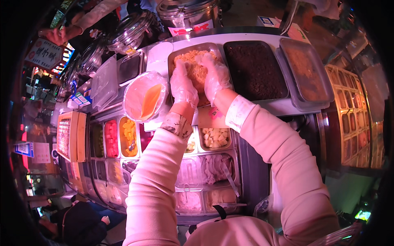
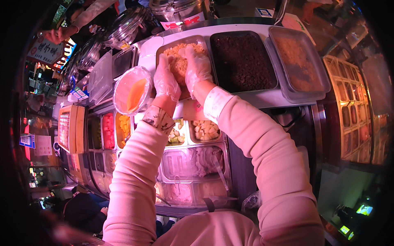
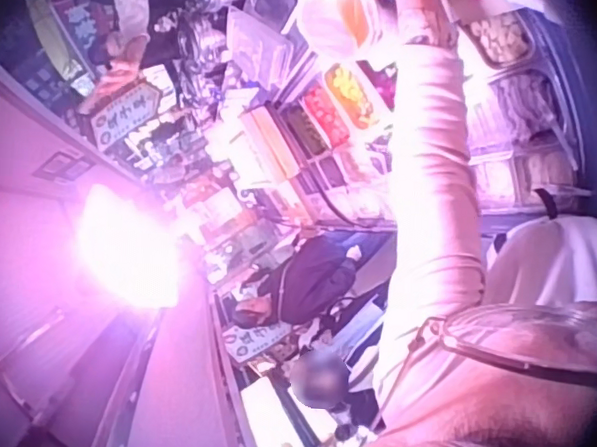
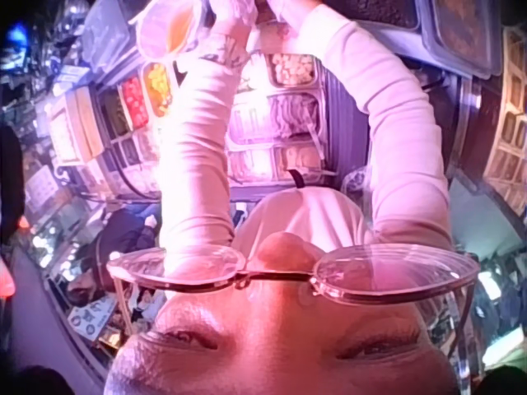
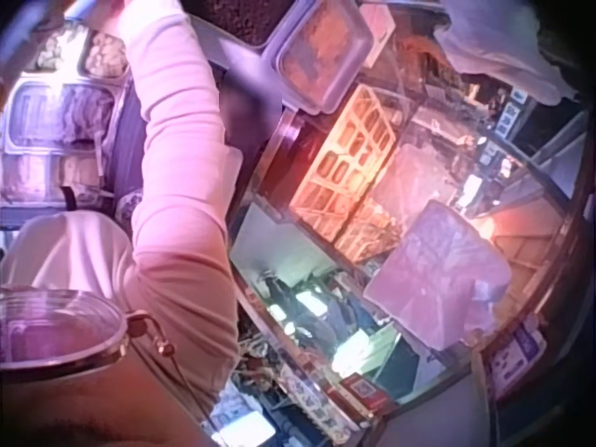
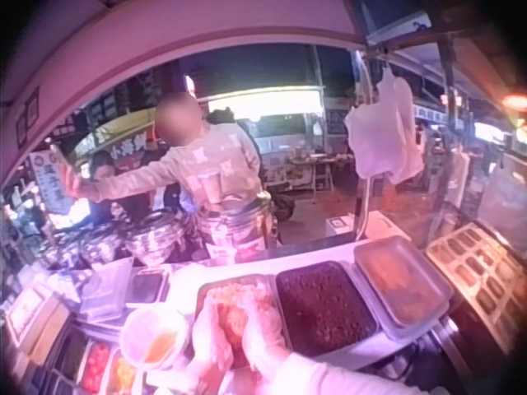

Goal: The person scoops a white creamy substance into a plastic bag, adds various chopped fruits, and then coats the mixture with a brown granular topping. The person handles the bag and toppings by hand and with a spoon.

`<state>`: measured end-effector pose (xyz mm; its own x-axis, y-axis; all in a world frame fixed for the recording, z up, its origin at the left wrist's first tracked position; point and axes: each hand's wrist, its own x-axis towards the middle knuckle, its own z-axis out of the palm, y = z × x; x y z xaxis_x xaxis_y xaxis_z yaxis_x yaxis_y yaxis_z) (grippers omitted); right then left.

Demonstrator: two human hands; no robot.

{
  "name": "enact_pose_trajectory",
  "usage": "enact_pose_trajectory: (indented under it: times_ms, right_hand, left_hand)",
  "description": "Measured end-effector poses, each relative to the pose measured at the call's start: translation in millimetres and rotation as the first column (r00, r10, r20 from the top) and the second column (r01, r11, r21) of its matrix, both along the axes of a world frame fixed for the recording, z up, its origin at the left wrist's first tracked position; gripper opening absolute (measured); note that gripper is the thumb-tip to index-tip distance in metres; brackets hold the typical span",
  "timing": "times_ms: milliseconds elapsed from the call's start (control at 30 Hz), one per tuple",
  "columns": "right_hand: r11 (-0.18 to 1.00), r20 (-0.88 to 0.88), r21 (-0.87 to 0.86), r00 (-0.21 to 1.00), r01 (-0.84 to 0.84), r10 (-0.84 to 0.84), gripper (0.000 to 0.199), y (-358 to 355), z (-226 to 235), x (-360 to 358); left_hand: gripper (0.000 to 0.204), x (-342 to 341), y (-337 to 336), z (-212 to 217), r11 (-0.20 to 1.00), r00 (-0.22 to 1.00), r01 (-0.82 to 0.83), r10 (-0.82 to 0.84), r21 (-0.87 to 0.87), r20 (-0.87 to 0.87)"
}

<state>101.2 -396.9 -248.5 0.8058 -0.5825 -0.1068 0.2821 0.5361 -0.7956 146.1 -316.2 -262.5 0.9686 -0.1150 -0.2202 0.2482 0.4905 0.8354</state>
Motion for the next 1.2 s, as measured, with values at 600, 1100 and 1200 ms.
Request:
enact_pose_trajectory:
  times_ms: [600,1100,1200]
  right_hand:
    - [0.992,-0.057,-0.117,0.998,-0.042,0.035,0.040,-5.4,-6.0,2.4]
    - [0.780,0.186,0.590,0.975,-0.209,0.120,0.052,-44.7,28.0,-3.9]
    - [0.752,0.212,0.620,0.971,-0.223,0.113,0.054,-35.8,33.0,3.5]
  left_hand:
    - [0.045,-12.2,-14.5,-11.5,0.987,0.984,-0.134,0.121,0.093,0.131]
    - [0.030,42.9,-2.0,141.0,0.742,0.779,0.140,-0.491,0.656,0.389]
    - [0.020,72.7,17.9,98.4,0.410,0.704,-0.254,-0.543,0.876,0.458]
